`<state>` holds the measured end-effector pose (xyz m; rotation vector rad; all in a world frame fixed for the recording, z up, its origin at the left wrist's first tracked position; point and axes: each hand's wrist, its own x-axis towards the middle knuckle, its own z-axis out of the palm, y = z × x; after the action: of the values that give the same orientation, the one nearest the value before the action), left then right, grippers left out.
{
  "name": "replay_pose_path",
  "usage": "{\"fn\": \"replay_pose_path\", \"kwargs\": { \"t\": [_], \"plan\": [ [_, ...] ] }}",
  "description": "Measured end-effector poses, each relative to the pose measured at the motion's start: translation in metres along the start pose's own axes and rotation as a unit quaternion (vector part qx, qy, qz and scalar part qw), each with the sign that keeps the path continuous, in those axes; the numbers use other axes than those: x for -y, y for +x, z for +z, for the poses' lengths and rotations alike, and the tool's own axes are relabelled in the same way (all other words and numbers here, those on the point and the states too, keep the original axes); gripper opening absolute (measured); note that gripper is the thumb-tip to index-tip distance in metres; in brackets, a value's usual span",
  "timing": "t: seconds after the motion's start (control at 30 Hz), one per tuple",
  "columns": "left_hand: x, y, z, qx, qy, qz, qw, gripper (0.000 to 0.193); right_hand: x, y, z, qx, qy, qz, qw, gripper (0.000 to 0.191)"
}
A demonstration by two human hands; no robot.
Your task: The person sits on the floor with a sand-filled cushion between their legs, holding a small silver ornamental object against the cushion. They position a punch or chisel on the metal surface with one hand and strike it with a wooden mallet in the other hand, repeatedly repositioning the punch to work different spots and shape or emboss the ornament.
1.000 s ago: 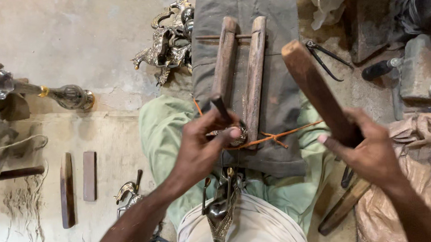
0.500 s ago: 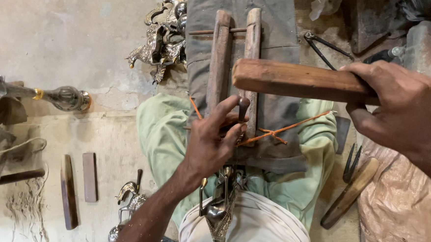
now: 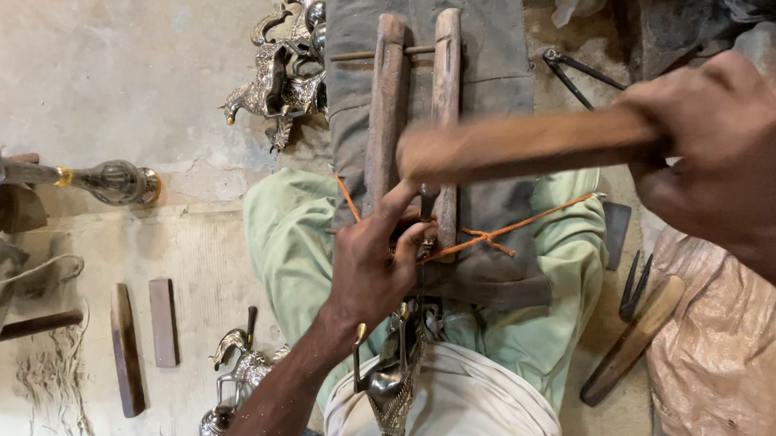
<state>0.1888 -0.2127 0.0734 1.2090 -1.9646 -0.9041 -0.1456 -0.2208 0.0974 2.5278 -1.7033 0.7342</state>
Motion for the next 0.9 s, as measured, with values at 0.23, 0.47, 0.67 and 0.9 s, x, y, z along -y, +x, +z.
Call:
{"fn": "replay_pose_path", "kwargs": {
  "t": [0.23, 0.47, 0.67, 0.9],
  "plan": [
    [0.001, -0.002, 0.003, -0.014, -0.010, 0.010, 1.000, 0.050, 0.010, 0.010, -0.017, 0.016, -0.087, -0.052, 0.995, 0.047],
    [0.000, -0.006, 0.006, -0.042, -0.041, 0.008, 0.998, 0.053, 0.003, 0.005, -0.006, -0.008, 0.085, 0.020, 0.996, 0.044],
    [0.003, -0.010, 0.013, -0.068, -0.022, 0.014, 0.997, 0.056, 0.002, 0.012, 0.004, -0.026, 0.066, -0.019, 0.997, 0.041],
    [0.008, -0.013, 0.017, -0.082, -0.011, -0.005, 0.997, 0.056, 0.003, 0.017, 0.000, 0.011, -0.078, -0.071, 0.994, 0.045]
  ]
}}
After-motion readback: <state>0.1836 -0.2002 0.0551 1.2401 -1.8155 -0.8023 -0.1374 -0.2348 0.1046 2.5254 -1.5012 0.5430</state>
